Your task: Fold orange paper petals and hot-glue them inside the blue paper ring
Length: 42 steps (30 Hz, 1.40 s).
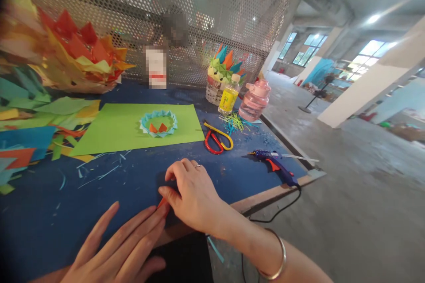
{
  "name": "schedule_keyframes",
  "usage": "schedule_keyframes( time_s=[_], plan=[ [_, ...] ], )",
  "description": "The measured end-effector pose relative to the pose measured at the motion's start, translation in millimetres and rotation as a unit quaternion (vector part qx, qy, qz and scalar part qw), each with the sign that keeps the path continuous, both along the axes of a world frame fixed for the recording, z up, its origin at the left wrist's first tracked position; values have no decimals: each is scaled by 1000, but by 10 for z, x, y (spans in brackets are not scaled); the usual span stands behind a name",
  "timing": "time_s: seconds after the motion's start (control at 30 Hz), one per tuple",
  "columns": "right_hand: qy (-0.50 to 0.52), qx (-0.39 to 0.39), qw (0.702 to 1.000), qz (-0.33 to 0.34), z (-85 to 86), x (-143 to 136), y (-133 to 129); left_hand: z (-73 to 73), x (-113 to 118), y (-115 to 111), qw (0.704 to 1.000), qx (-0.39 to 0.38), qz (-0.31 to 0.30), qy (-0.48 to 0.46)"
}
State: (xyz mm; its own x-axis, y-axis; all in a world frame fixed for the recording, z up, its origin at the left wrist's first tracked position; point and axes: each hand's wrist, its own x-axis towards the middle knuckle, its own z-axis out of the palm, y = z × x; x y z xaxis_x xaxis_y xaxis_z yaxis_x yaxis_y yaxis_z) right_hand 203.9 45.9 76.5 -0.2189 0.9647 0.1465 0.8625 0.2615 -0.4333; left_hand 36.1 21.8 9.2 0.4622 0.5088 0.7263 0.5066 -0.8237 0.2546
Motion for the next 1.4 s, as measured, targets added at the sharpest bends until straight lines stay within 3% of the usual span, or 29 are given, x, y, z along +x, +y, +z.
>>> schedule_keyframes(
  time_s=[0.23,0.3,0.47,0.57,0.67,0.83,1.0,1.27,1.4],
  plan=[
    [-12,66,997,-29,-106,-22,33,113,-8,-100,999,-51,-4,-4],
    [-5,79,997,-20,-117,-9,22,139,-10,-106,999,-32,-16,13],
    [4,116,993,-19,-78,45,-178,308,-3,27,994,-97,-49,16],
    [6,151,988,-30,-11,210,-395,454,30,188,974,-192,-71,92],
    [-41,181,976,-111,101,600,-618,548,78,329,961,-231,-38,146],
    [-114,153,928,-320,272,1517,-919,629,143,471,943,-255,-15,212],
    [-92,59,922,-372,287,2078,-953,746,197,533,924,-325,-50,196],
    [21,-66,934,-351,301,2263,-721,786,206,667,853,-491,-173,30],
    [89,-85,930,-346,346,2120,-769,909,85,904,816,-550,-168,-60]
  ],
)
